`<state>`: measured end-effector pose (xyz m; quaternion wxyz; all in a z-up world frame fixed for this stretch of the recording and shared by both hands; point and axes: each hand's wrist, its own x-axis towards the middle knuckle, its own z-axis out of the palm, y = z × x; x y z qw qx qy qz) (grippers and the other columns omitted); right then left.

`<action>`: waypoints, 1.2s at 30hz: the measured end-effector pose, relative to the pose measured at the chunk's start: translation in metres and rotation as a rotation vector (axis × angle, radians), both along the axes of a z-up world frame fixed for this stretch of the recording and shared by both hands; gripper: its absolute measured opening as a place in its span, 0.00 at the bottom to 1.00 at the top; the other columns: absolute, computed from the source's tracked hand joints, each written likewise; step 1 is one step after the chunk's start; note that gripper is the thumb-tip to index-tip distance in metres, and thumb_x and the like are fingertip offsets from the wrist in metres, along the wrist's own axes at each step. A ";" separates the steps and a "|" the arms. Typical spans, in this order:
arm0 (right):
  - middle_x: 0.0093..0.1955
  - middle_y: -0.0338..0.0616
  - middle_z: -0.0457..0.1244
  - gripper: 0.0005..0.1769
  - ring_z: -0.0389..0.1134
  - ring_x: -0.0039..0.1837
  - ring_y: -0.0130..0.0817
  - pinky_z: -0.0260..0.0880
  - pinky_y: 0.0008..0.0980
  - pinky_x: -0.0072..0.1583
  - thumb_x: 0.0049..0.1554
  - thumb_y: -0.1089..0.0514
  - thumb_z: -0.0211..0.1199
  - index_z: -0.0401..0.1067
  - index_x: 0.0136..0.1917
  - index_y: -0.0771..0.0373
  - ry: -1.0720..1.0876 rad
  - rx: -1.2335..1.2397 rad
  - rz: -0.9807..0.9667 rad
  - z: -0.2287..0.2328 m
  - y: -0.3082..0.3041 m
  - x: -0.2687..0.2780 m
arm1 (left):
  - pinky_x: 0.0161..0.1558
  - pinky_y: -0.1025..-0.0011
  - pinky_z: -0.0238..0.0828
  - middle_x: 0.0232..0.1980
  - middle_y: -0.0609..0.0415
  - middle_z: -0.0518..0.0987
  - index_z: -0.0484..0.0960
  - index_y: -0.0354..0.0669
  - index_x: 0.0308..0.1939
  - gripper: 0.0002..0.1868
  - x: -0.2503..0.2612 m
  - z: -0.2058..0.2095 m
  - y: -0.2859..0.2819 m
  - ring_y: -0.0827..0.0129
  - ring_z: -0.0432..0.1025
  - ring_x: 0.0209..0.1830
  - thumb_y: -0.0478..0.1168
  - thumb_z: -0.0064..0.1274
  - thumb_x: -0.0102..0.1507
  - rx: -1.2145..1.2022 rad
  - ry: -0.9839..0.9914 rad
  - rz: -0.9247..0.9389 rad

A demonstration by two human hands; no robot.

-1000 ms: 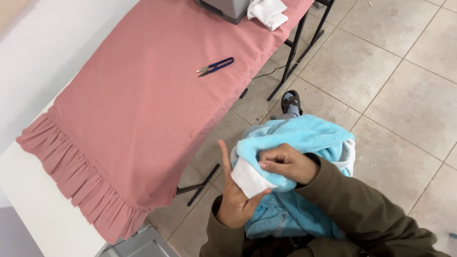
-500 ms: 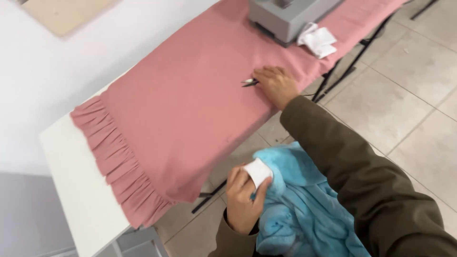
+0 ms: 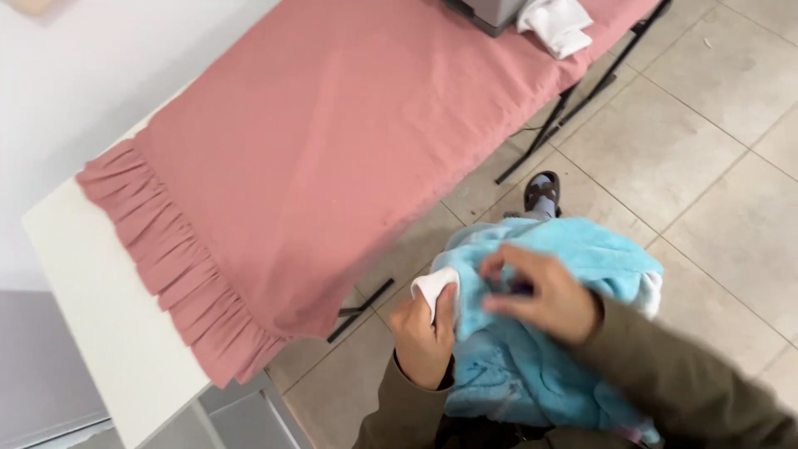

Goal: The person uses a seam ripper to carefully remove white stitching from the edge of a light blue fabric item. They hold the fabric taut with one hand while using the tool with the other to cut the threads, then pull the loose threads away from the material.

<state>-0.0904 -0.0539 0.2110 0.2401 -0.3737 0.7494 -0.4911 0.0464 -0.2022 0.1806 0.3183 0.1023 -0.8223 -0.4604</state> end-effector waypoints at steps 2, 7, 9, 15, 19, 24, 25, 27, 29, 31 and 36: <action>0.50 0.47 0.66 0.18 0.67 0.53 0.32 0.69 0.31 0.51 0.53 0.58 0.71 0.71 0.53 0.67 0.163 -0.153 0.052 0.000 0.011 0.026 | 0.26 0.63 0.67 0.29 0.43 0.79 0.80 0.28 0.45 0.09 0.001 -0.005 0.012 0.55 0.76 0.24 0.35 0.55 0.69 -0.056 0.020 0.019; 0.51 0.40 0.61 0.09 0.56 0.44 0.24 0.57 0.25 0.43 0.63 0.60 0.60 0.71 0.53 0.68 -0.335 -0.354 -0.130 -0.091 0.047 0.054 | 0.26 0.65 0.67 0.28 0.44 0.79 0.81 0.29 0.46 0.09 0.002 0.002 0.026 0.59 0.76 0.23 0.35 0.54 0.69 0.020 0.010 -0.055; 0.46 0.37 0.59 0.08 0.52 0.38 0.21 0.53 0.23 0.39 0.66 0.61 0.57 0.73 0.53 0.68 -0.569 -0.355 -0.229 -0.102 0.057 0.061 | 0.25 0.66 0.68 0.28 0.45 0.79 0.82 0.29 0.46 0.09 0.007 0.008 0.032 0.61 0.76 0.22 0.35 0.53 0.69 0.092 -0.020 -0.081; 0.40 0.36 0.60 0.09 0.55 0.41 0.22 0.56 0.25 0.44 0.68 0.61 0.52 0.71 0.53 0.68 -0.395 -0.385 -0.292 -0.067 0.055 0.058 | 0.23 0.72 0.69 0.27 0.57 0.81 0.83 0.31 0.41 0.08 0.002 0.010 0.030 0.76 0.73 0.21 0.36 0.56 0.66 0.573 -0.215 -0.331; 0.43 0.40 0.63 0.06 0.59 0.44 0.26 0.62 0.27 0.49 0.66 0.64 0.55 0.71 0.49 0.68 -0.217 -0.402 -0.268 -0.063 0.057 0.060 | 0.27 0.75 0.67 0.26 0.58 0.80 0.83 0.31 0.38 0.08 0.002 0.006 0.031 0.80 0.71 0.25 0.36 0.60 0.66 0.567 -0.243 -0.520; 0.40 0.43 0.68 0.04 0.66 0.40 0.28 0.66 0.27 0.46 0.62 0.65 0.59 0.74 0.47 0.68 -0.035 -0.289 -0.347 -0.039 0.057 0.058 | 0.29 0.76 0.65 0.27 0.58 0.78 0.83 0.31 0.40 0.07 0.004 -0.004 0.037 0.82 0.69 0.28 0.35 0.57 0.68 0.656 -0.250 -0.540; 0.39 0.43 0.69 0.03 0.67 0.39 0.28 0.67 0.26 0.44 0.60 0.65 0.61 0.74 0.45 0.67 0.010 -0.261 -0.370 -0.038 0.057 0.059 | 0.30 0.76 0.65 0.27 0.57 0.79 0.83 0.31 0.39 0.08 0.006 -0.006 0.038 0.81 0.69 0.28 0.35 0.56 0.68 0.628 -0.215 -0.518; 0.38 0.44 0.70 0.03 0.69 0.37 0.29 0.67 0.26 0.43 0.59 0.64 0.63 0.74 0.44 0.67 0.053 -0.233 -0.394 -0.036 0.058 0.058 | 0.30 0.75 0.65 0.27 0.56 0.79 0.82 0.31 0.38 0.09 0.009 -0.008 0.040 0.80 0.70 0.28 0.35 0.55 0.69 0.600 -0.181 -0.497; 0.37 0.44 0.70 0.03 0.69 0.36 0.28 0.67 0.26 0.41 0.58 0.64 0.65 0.74 0.43 0.67 0.056 -0.208 -0.398 -0.036 0.058 0.056 | 0.32 0.74 0.68 0.29 0.55 0.80 0.82 0.31 0.38 0.10 0.010 -0.004 0.044 0.78 0.72 0.29 0.36 0.54 0.70 0.540 -0.125 -0.447; 0.38 0.43 0.69 0.03 0.67 0.38 0.27 0.67 0.26 0.43 0.58 0.65 0.64 0.74 0.43 0.67 0.000 -0.234 -0.367 -0.040 0.059 0.052 | 0.33 0.73 0.69 0.30 0.54 0.81 0.82 0.30 0.39 0.10 0.010 -0.003 0.044 0.76 0.73 0.30 0.37 0.54 0.70 0.544 -0.112 -0.437; 0.41 0.38 0.67 0.05 0.63 0.44 0.23 0.66 0.27 0.49 0.62 0.64 0.60 0.73 0.46 0.68 -0.274 -0.363 -0.225 -0.076 0.056 0.048 | 0.36 0.72 0.70 0.34 0.53 0.82 0.83 0.30 0.39 0.11 0.012 -0.013 0.041 0.73 0.74 0.33 0.38 0.56 0.69 0.515 -0.064 -0.463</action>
